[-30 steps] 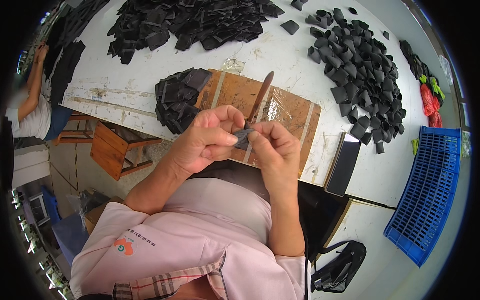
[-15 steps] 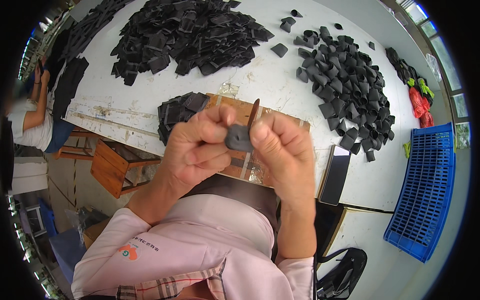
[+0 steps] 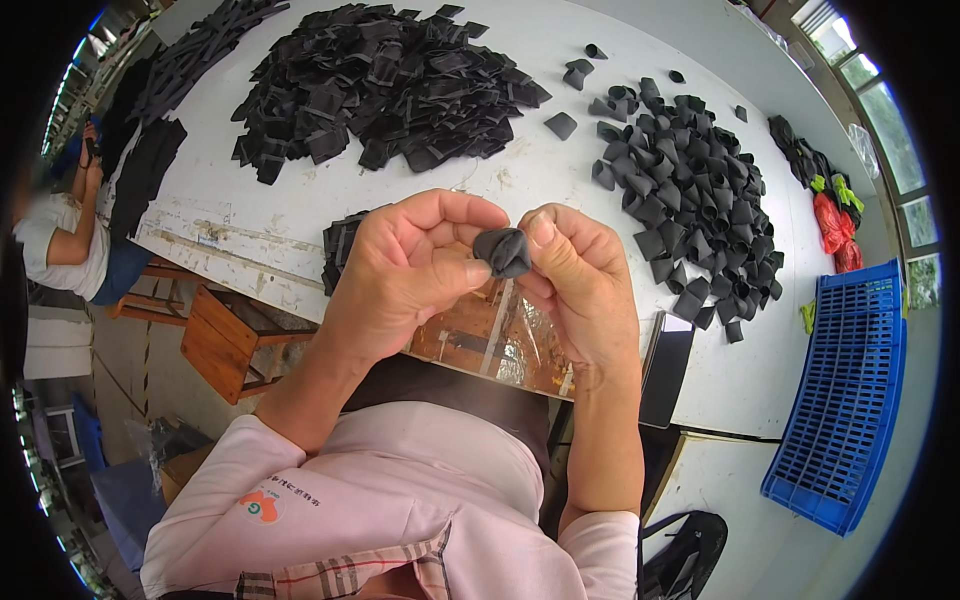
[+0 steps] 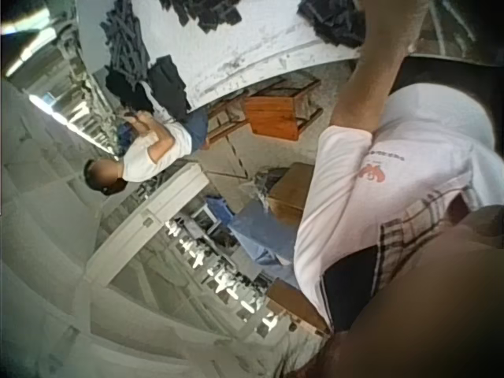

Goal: Inspecting and manipulating small black rubber components at a manufacturing workbench.

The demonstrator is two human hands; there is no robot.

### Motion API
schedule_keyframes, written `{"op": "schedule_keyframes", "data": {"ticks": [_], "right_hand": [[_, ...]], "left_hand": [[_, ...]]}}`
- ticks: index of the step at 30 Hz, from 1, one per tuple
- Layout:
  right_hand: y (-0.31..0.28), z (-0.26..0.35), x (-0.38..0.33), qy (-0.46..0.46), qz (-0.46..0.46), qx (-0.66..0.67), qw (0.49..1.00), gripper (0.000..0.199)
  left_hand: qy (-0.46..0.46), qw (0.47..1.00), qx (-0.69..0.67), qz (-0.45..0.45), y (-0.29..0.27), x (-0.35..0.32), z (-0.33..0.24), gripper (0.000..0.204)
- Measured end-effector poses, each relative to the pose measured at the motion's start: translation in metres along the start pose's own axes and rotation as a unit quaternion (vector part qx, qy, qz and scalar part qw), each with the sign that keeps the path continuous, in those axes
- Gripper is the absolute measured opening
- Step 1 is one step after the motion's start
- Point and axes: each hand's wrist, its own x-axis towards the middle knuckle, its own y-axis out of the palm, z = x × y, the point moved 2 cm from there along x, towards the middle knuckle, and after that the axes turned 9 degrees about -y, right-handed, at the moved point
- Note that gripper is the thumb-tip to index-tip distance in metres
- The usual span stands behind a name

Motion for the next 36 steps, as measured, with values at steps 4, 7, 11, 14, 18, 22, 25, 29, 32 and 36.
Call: {"op": "schedule_keyframes", "data": {"ticks": [4, 7, 11, 14, 18, 22, 25, 29, 32, 36], "right_hand": [[0.001, -0.003, -0.002, -0.019, -0.017, 0.02, 0.999, 0.025], [0.002, -0.003, -0.004, -0.034, -0.024, -0.004, 0.999, 0.024], [0.002, -0.002, -0.008, -0.036, -0.031, -0.028, 0.998, 0.023], [0.001, -0.001, -0.005, -0.017, -0.016, 0.003, 1.0, 0.023], [0.002, 0.005, 0.002, -0.01, 0.027, 0.061, 0.998, 0.021], [-0.015, -0.012, 0.006, 0.027, 0.05, 0.052, 0.997, 0.023], [-0.016, -0.019, 0.003, 0.006, 0.068, 0.042, 0.997, 0.023], [-0.011, -0.006, 0.009, 0.011, 0.062, 0.013, 0.998, 0.024], [-0.011, -0.01, 0.007, 0.016, 0.083, -0.037, 0.996, 0.026], [-0.012, -0.011, 0.007, -0.051, 0.058, -0.084, 0.993, 0.027]], "left_hand": [[0.098, 0.944, 0.293, -0.115, 0.003, -0.004, 0.002, 0.012], [0.121, 0.941, 0.285, -0.137, 0.004, -0.003, 0.005, 0.008], [0.158, 0.977, 0.093, -0.107, -0.004, 0.005, 0.008, 0.006], [-0.134, 0.935, -0.315, 0.096, -0.013, 0.011, 0.015, 0.013], [-0.207, 0.823, -0.459, 0.262, -0.009, 0.012, 0.008, 0.015], [-0.158, 0.947, -0.244, 0.138, -0.015, 0.011, 0.004, 0.012], [-0.178, 0.952, -0.225, 0.105, -0.017, 0.01, 0.013, 0.01], [-0.167, 0.91, -0.337, 0.171, -0.019, 0.014, 0.012, 0.011], [-0.169, 0.916, -0.318, 0.174, -0.014, 0.006, 0.013, 0.015], [-0.045, 0.995, -0.074, 0.039, -0.01, 0.005, 0.011, 0.021]]}}
